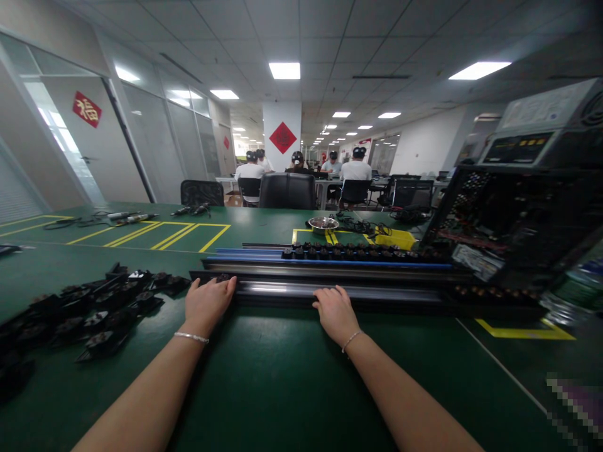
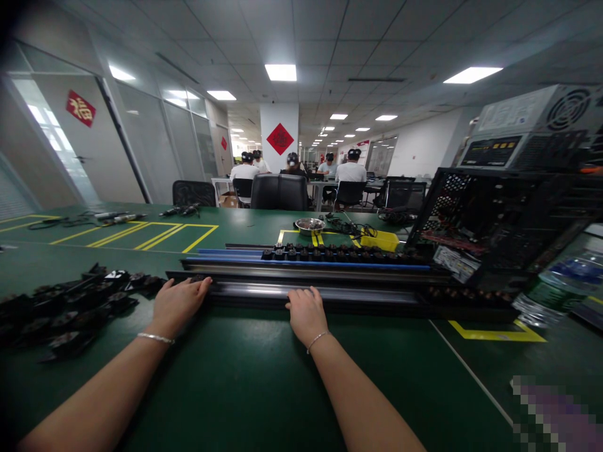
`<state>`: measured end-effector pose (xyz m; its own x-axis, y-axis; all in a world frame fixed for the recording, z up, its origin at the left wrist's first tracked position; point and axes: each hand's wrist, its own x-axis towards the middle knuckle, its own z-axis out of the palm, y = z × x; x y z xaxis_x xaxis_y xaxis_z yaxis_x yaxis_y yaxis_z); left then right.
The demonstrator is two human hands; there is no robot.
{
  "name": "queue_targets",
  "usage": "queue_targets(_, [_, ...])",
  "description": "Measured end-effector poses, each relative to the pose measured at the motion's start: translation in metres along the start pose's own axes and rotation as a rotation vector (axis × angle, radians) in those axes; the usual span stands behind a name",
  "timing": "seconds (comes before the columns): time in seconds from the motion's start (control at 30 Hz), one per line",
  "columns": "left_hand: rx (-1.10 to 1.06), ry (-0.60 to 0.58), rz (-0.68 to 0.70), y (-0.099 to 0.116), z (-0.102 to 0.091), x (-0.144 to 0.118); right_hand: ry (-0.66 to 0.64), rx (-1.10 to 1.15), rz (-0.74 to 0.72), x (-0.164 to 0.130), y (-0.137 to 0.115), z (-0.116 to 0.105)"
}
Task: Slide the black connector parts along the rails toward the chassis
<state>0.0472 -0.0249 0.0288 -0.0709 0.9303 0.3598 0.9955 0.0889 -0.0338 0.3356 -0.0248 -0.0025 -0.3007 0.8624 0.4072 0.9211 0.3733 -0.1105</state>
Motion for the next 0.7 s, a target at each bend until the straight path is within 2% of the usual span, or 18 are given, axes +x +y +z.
queue_targets(0.33, [-0.004, 0.014, 0.006, -0.0042, 0.0047, 0.0006, -0.01, 0.01, -0.002, 0.0006, 0.0001, 0.0003])
queue_targets(0.57, [0.1, 0.034, 0.01, 0.0014, -0.0005, -0.003, 0.003, 0.02, -0.006, 0.0004, -0.0001, 0.0003])
queue_targets(0.7, [0.078, 0.004, -0.074, -0.0027, 0.0016, -0.0017, 0.004, 0.011, -0.003, 0.0002, 0.0002, 0.0005])
